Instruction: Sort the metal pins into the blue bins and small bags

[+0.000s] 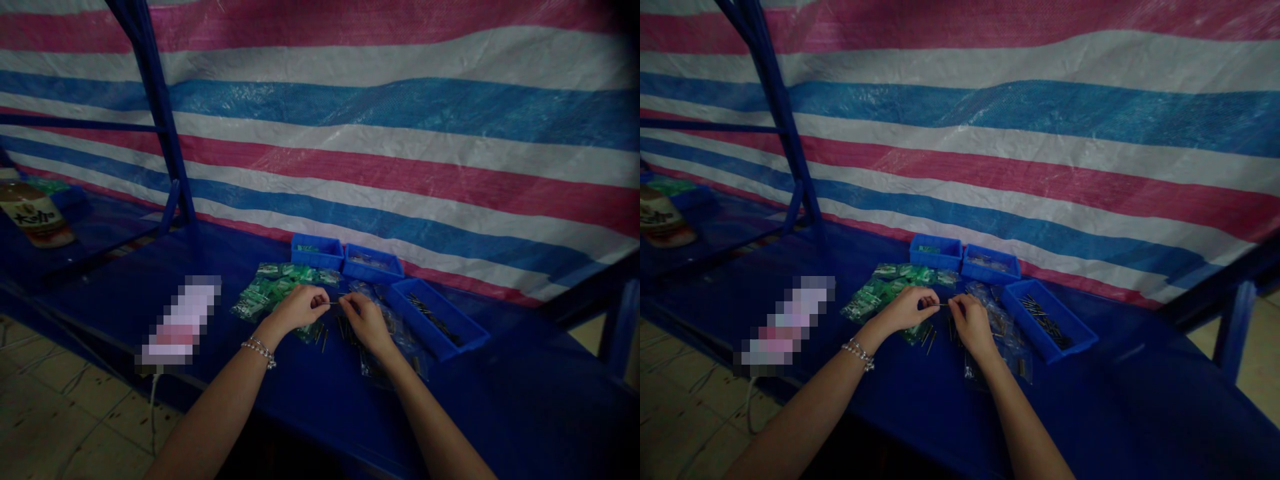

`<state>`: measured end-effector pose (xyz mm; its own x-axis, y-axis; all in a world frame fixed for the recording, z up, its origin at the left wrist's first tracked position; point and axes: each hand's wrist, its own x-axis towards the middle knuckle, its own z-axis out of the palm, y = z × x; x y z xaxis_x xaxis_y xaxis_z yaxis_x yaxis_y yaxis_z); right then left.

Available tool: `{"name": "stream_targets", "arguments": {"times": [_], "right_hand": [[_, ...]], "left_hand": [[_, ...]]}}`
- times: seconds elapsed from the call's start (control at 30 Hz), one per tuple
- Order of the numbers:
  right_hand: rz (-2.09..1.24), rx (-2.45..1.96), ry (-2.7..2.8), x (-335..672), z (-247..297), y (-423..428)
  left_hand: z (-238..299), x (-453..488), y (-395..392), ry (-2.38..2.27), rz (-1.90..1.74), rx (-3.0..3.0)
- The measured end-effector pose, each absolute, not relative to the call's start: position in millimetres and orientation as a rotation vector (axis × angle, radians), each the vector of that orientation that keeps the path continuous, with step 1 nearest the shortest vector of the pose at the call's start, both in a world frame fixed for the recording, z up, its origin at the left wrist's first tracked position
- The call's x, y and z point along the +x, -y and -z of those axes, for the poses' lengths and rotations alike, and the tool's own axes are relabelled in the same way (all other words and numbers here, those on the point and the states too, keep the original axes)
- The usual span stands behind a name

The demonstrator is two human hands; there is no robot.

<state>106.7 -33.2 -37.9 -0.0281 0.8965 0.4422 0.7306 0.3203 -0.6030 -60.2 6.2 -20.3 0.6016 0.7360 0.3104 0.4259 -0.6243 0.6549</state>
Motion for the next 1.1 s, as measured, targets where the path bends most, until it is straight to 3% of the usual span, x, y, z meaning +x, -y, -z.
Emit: {"name": "stream_targets", "arguments": {"times": [1.1], "right_hand": [[-0.332, -1.362, 1.932, 105.8, 34.3, 35.1]], "left_hand": [[18.6, -60.4, -7.0, -0.903, -0.921, 2.330]]}}
